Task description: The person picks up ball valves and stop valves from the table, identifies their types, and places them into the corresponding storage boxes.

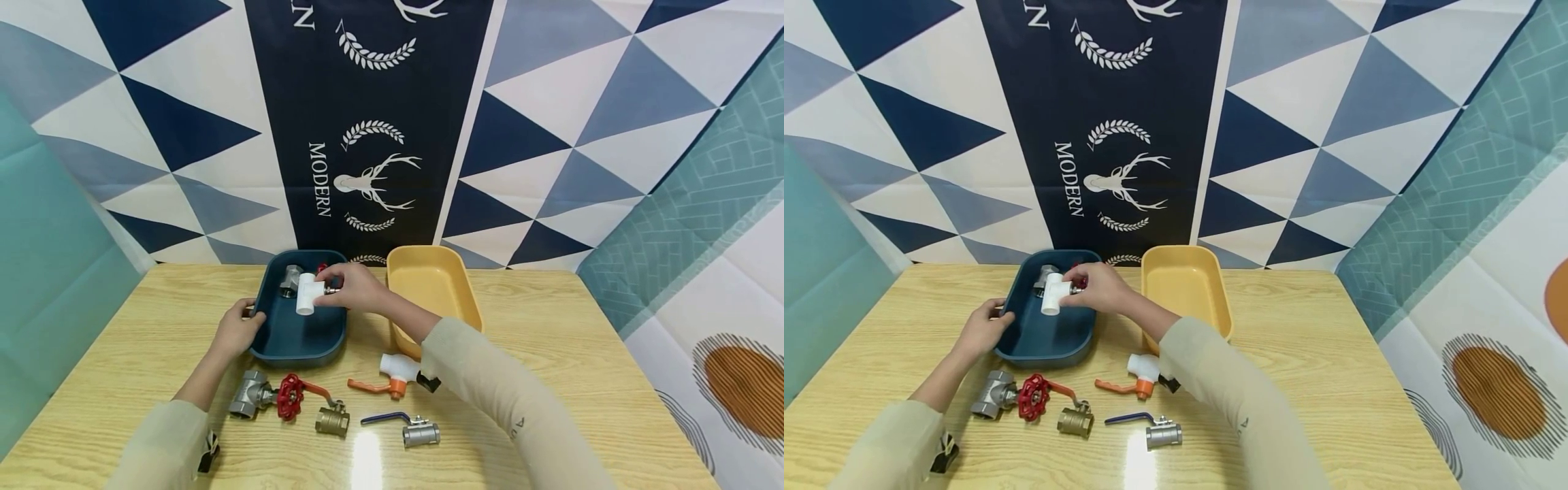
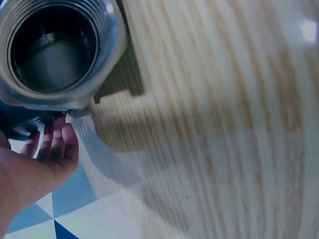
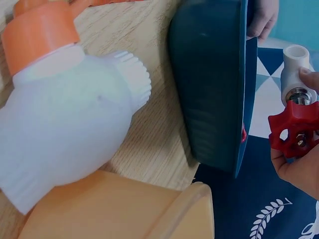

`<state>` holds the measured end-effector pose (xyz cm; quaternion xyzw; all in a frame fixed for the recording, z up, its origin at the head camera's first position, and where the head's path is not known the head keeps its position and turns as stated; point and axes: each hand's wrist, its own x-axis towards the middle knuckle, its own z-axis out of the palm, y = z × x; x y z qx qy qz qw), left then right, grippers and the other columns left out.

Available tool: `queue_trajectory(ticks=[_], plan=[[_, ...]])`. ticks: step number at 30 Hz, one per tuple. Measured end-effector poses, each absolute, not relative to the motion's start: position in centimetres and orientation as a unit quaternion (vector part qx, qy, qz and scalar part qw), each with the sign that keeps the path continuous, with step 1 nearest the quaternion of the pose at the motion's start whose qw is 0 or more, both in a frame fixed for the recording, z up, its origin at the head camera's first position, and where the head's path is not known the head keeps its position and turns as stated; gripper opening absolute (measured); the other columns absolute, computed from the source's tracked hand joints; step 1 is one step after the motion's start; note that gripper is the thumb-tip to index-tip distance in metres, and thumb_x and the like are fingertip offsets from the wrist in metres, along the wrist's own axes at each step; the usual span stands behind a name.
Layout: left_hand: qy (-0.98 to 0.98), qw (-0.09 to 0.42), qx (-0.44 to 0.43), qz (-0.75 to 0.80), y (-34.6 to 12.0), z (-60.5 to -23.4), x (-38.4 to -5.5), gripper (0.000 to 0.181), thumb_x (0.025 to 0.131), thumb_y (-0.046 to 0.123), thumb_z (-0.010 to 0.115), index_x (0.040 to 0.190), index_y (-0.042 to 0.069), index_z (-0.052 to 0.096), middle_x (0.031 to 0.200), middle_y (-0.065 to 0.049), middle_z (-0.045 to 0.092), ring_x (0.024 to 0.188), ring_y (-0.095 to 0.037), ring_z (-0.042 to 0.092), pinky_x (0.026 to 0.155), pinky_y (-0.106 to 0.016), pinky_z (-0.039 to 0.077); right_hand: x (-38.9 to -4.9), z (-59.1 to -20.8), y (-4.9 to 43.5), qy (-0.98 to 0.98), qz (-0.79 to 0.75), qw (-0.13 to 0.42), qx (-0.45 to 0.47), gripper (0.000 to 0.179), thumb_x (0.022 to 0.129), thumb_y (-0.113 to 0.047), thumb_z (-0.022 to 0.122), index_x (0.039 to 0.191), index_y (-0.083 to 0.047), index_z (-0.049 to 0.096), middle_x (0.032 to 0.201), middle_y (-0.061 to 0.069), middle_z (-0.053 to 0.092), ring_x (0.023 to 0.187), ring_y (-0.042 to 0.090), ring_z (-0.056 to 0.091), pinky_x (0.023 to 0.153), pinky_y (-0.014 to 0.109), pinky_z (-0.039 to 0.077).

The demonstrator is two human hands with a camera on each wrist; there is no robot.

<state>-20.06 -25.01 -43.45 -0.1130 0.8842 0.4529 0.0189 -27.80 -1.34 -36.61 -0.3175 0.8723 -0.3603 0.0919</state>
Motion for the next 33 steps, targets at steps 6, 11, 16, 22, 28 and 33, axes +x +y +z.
queue_trajectory(ticks=[6,11,16,22,28,33], plan=[[0.884,0.016,-0.112,0.454,-25.0,-43.5,-20.2,0.049,0.096,0.018,0.04,0.138,-0.006,0.033,0.125,-0.03,0.045,0.109,-0.041,0.05,0.086,-0.048,0.048,-27.7,-36.6,-1.7,0.87,-0.363,0.094,-0.321,0.039,0.075,-0.032,0.078,0.109,-0.016,0.068,0.09,0.0,0.061,0.075,0.015,0.048,0.056,0.019,0.038],[0.884,0.011,-0.115,0.453,-25.1,-43.6,-20.3,0.048,0.096,0.018,0.041,0.137,-0.005,0.034,0.124,-0.029,0.046,0.108,-0.04,0.05,0.086,-0.048,0.048,-27.8,-36.5,-2.1,0.864,-0.367,0.095,-0.331,0.038,0.076,-0.03,0.077,0.11,-0.015,0.068,0.093,0.0,0.062,0.079,0.015,0.05,0.061,0.018,0.041],[0.886,0.009,-0.117,0.449,-25.0,-43.6,-20.2,0.047,0.096,0.017,0.042,0.136,-0.006,0.036,0.122,-0.029,0.047,0.107,-0.039,0.051,0.085,-0.046,0.049,-27.8,-36.6,-2.5,0.86,-0.366,0.1,-0.341,0.038,0.077,-0.03,0.076,0.11,-0.013,0.067,0.097,0.0,0.062,0.083,0.014,0.051,0.066,0.017,0.043],[0.886,0.007,-0.12,0.448,-25.0,-43.4,-20.1,0.046,0.096,0.016,0.043,0.136,-0.006,0.037,0.121,-0.029,0.048,0.106,-0.039,0.05,0.085,-0.046,0.048,-27.8,-36.4,-3.0,0.858,-0.369,0.099,-0.343,0.039,0.078,-0.028,0.076,0.111,-0.011,0.067,0.101,0.001,0.064,0.084,0.014,0.052,0.07,0.018,0.044],[0.888,0.008,-0.118,0.444,-25.0,-43.4,-20.2,0.046,0.096,0.017,0.043,0.136,-0.006,0.036,0.12,-0.028,0.048,0.106,-0.039,0.05,0.084,-0.046,0.048,-28.1,-36.8,-3.4,0.861,-0.365,0.1,-0.34,0.039,0.078,-0.029,0.076,0.111,-0.011,0.067,0.098,0.001,0.063,0.083,0.013,0.051,0.069,0.017,0.043],[0.887,0.008,-0.119,0.446,-25.0,-43.5,-20.3,0.046,0.096,0.017,0.042,0.136,-0.006,0.036,0.122,-0.029,0.048,0.106,-0.039,0.051,0.083,-0.045,0.049,-28.1,-37.0,-3.5,0.862,-0.362,0.099,-0.341,0.039,0.078,-0.029,0.076,0.111,-0.012,0.067,0.096,0.0,0.062,0.083,0.014,0.05,0.067,0.018,0.042]])
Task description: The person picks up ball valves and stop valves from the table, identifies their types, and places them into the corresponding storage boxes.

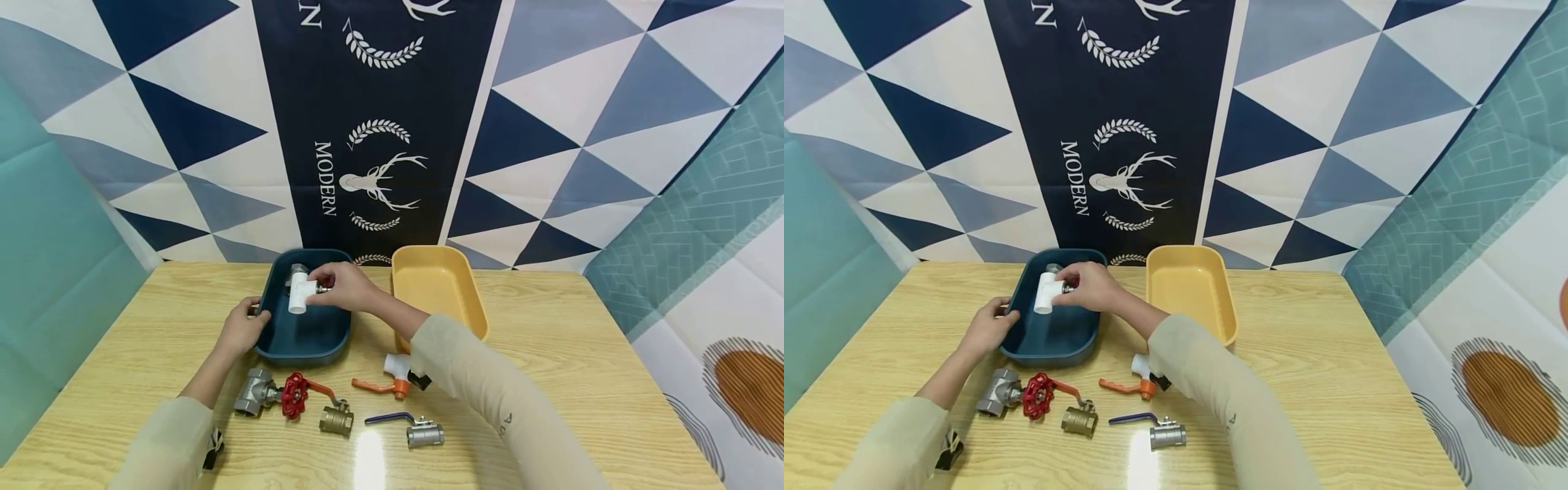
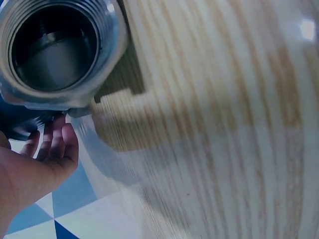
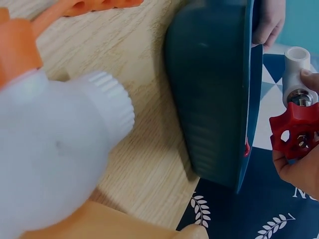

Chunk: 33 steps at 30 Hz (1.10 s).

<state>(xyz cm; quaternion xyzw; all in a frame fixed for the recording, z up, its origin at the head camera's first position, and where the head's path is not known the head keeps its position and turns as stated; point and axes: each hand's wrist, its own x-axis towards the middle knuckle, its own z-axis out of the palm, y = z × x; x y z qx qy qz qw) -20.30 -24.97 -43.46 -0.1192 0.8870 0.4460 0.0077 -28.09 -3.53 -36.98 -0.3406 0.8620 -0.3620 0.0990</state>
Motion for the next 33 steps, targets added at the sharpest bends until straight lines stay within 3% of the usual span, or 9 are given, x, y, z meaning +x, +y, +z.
queue_trajectory(ticks=[20,33], plan=[[0.885,0.008,-0.125,0.448,-25.0,-43.4,-20.3,0.045,0.096,0.016,0.043,0.135,-0.006,0.037,0.122,-0.03,0.048,0.106,-0.039,0.051,0.083,-0.045,0.049,-28.4,-37.9,-4.4,0.864,-0.362,0.108,-0.333,0.038,0.077,-0.028,0.077,0.109,-0.011,0.067,0.096,0.0,0.062,0.081,0.012,0.049,0.065,0.017,0.041],[0.887,-0.003,-0.122,0.445,-24.9,-43.6,-20.5,0.045,0.095,0.016,0.043,0.134,-0.006,0.039,0.12,-0.029,0.049,0.106,-0.039,0.052,0.084,-0.046,0.049,-28.4,-38.7,-5.2,0.865,-0.36,0.083,-0.34,0.038,0.075,-0.028,0.078,0.108,-0.011,0.068,0.095,0.001,0.066,0.072,0.01,0.05,0.061,0.016,0.041]])
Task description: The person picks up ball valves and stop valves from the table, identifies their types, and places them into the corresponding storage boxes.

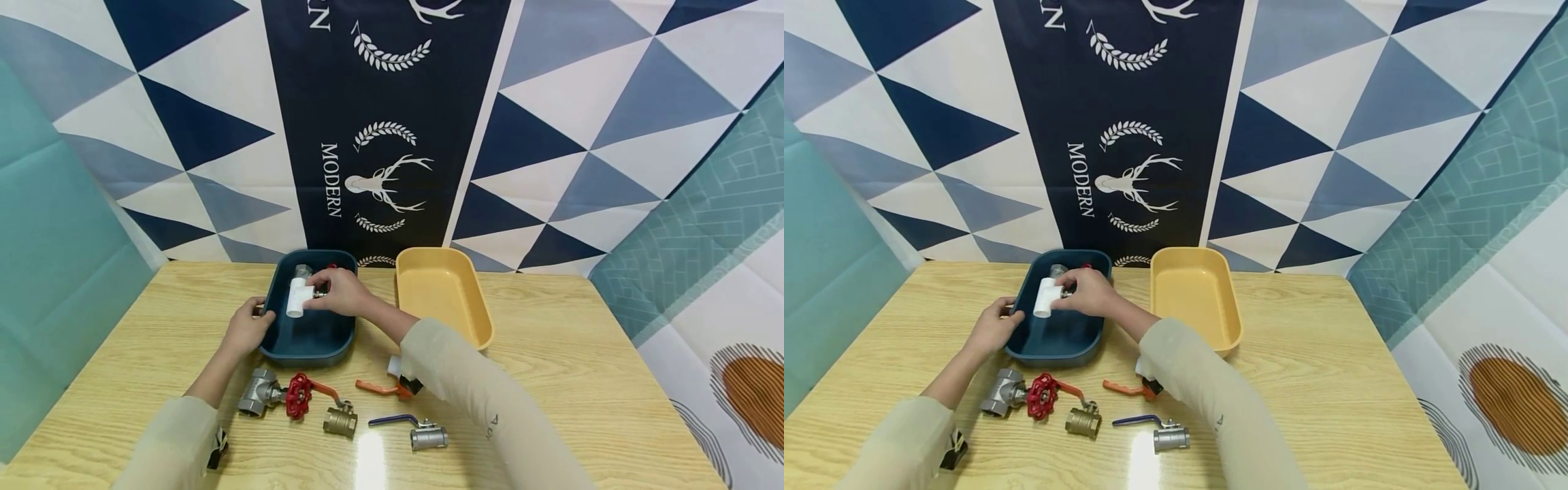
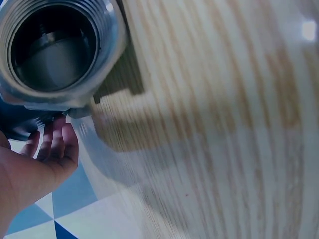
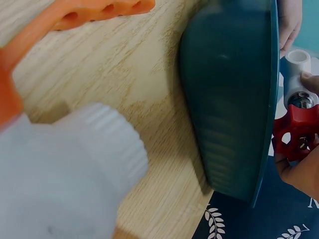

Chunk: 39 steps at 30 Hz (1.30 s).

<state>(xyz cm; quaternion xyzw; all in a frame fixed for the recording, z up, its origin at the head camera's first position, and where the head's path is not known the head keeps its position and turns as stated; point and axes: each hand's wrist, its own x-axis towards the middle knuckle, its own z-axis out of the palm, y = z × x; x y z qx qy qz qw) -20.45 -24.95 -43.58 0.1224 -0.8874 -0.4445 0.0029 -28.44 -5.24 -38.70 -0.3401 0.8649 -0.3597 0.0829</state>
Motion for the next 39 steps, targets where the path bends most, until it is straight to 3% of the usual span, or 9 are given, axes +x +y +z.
queue_trajectory(ticks=[21,39], plan=[[-0.888,-0.009,0.126,-0.442,-25.0,-43.4,-20.5,0.046,0.096,0.017,0.043,0.136,-0.005,0.037,0.124,-0.03,0.048,0.109,-0.039,0.05,0.089,-0.047,0.047,-28.1,-40.2,-6.2,0.88,-0.347,0.08,-0.315,0.036,0.075,-0.03,0.078,0.105,-0.014,0.068,0.099,0.001,0.067,0.068,0.008,0.047,0.059,0.016,0.038],[-0.885,-0.008,0.122,-0.45,-25.1,-43.4,-20.4,0.047,0.096,0.017,0.043,0.136,-0.006,0.036,0.124,-0.03,0.049,0.111,-0.039,0.05,0.089,-0.047,0.047,-28.4,-40.7,-6.8,0.882,-0.351,0.096,-0.3,0.039,0.075,-0.031,0.078,0.109,-0.014,0.068,0.103,0.001,0.067,0.079,0.01,0.054,0.065,0.018,0.042]])
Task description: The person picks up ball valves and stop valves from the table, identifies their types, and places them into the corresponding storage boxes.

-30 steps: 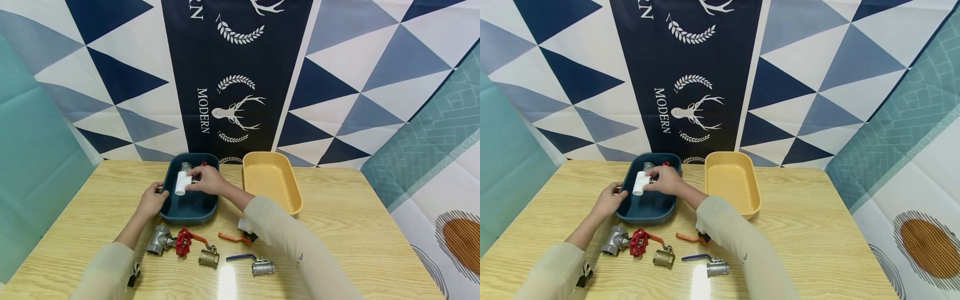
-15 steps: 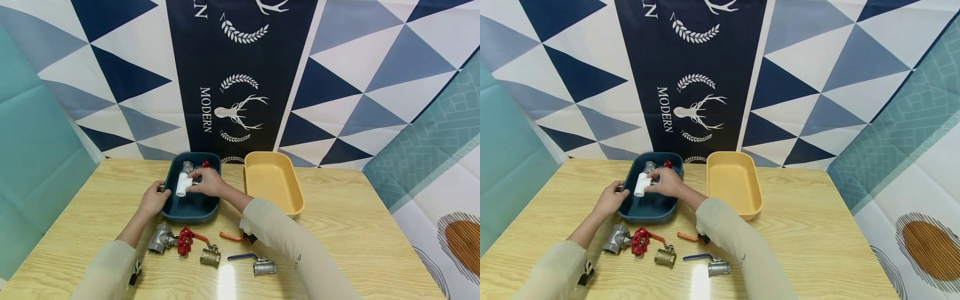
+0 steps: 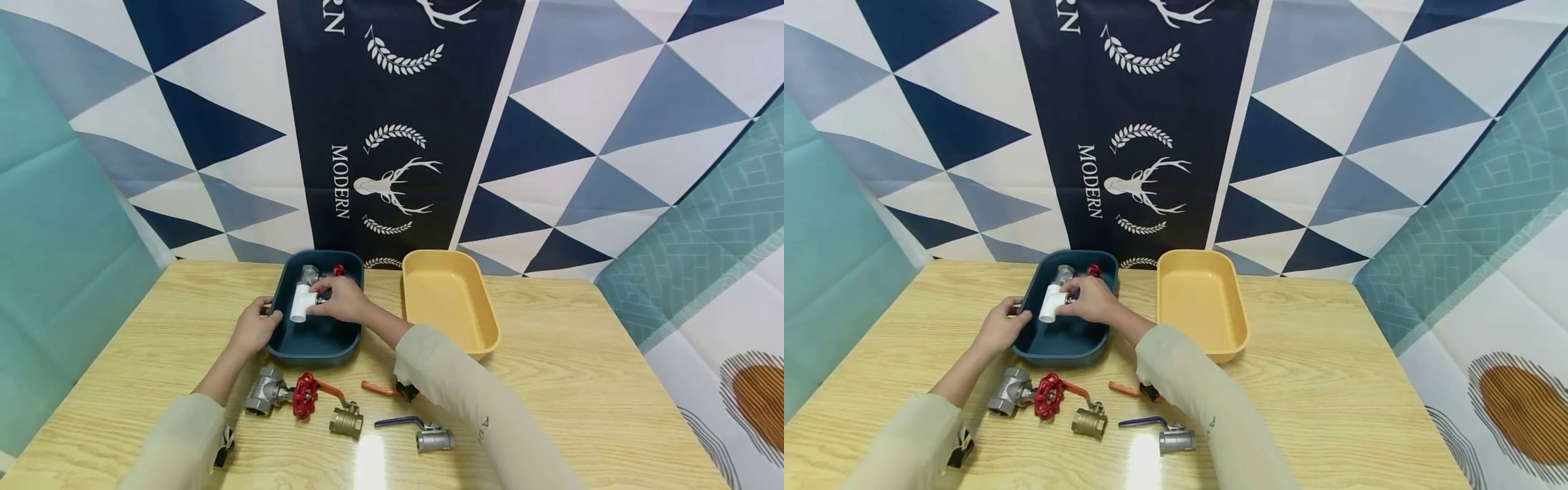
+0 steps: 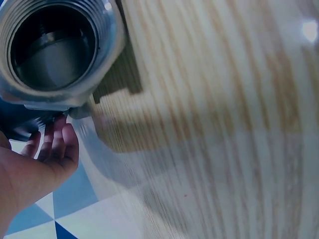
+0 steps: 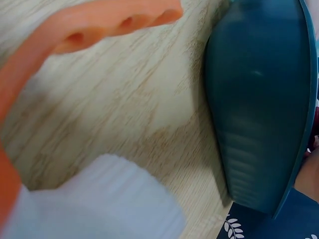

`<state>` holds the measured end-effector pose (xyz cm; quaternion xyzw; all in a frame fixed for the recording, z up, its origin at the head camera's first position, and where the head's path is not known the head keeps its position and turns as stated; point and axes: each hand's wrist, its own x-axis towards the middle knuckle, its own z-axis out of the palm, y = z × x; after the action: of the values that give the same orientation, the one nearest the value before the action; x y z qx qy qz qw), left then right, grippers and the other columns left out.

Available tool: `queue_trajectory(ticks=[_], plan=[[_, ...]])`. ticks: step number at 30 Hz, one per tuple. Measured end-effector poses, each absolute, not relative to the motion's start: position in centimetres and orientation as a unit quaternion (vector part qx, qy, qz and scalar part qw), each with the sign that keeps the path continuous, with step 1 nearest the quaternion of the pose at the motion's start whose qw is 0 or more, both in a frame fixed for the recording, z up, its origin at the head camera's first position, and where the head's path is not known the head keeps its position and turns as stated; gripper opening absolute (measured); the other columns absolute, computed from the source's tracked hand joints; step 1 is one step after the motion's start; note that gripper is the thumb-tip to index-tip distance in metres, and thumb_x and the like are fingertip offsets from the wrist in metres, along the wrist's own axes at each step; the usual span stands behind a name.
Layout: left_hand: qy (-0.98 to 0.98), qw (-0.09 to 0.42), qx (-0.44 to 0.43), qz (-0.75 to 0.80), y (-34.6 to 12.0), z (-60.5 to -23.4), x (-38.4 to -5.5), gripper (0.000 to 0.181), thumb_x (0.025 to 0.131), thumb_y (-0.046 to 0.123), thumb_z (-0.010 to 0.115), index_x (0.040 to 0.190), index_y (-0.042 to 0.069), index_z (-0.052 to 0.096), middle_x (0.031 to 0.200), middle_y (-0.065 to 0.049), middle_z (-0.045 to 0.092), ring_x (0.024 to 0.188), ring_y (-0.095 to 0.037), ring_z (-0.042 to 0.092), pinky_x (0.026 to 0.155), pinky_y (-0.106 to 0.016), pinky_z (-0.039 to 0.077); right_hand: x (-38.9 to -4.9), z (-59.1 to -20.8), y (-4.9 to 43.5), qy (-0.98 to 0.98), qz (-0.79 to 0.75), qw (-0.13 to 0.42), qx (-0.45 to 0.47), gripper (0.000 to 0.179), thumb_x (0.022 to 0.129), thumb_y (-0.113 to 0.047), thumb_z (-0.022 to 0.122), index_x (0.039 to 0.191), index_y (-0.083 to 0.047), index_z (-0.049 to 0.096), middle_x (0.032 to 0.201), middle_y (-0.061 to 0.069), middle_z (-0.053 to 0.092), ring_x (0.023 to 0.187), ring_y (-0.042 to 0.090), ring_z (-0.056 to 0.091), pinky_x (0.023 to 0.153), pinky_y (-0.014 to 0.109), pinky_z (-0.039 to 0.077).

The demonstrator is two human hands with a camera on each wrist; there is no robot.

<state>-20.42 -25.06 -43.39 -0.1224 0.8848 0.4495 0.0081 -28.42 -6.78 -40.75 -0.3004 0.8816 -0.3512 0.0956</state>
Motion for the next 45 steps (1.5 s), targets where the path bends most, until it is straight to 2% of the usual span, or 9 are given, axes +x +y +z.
queue_trajectory(ticks=[16,23,32,45], plan=[[0.885,0.005,-0.128,0.448,-25.0,-43.5,-20.5,0.046,0.095,0.017,0.043,0.135,-0.005,0.038,0.123,-0.029,0.049,0.109,-0.038,0.051,0.088,-0.046,0.048,-28.5,-41.0,-7.4,0.889,-0.337,0.099,-0.294,0.038,0.076,-0.032,0.077,0.109,-0.015,0.068,0.105,0.001,0.066,0.09,0.01,0.056,0.074,0.019,0.043],[0.885,-0.001,-0.123,0.45,-25.2,-43.6,-20.6,0.045,0.095,0.018,0.044,0.134,-0.004,0.039,0.121,-0.027,0.05,0.108,-0.036,0.053,0.085,-0.042,0.049,-28.7,-41.3,-7.8,0.89,-0.334,0.103,-0.293,0.038,0.076,-0.033,0.077,0.108,-0.015,0.068,0.105,0.001,0.066,0.086,0.01,0.055,0.071,0.019,0.042],[0.884,-0.006,-0.118,0.453,-25.2,-43.6,-20.6,0.045,0.093,0.017,0.044,0.133,-0.004,0.041,0.118,-0.027,0.052,0.107,-0.036,0.054,0.083,-0.04,0.049,-28.9,-41.6,-8.0,0.886,-0.338,0.111,-0.296,0.038,0.076,-0.032,0.077,0.109,-0.015,0.068,0.106,0.002,0.066,0.089,0.011,0.056,0.075,0.02,0.043],[0.882,0.004,-0.119,0.457,-25.1,-43.4,-20.4,0.045,0.095,0.017,0.043,0.134,-0.004,0.04,0.12,-0.027,0.051,0.107,-0.036,0.052,0.083,-0.042,0.049,-28.8,-41.7,-8.3,0.89,-0.329,0.116,-0.293,0.036,0.076,-0.032,0.077,0.106,-0.015,0.068,0.102,0.0,0.065,0.087,0.009,0.055,0.074,0.019,0.044]])
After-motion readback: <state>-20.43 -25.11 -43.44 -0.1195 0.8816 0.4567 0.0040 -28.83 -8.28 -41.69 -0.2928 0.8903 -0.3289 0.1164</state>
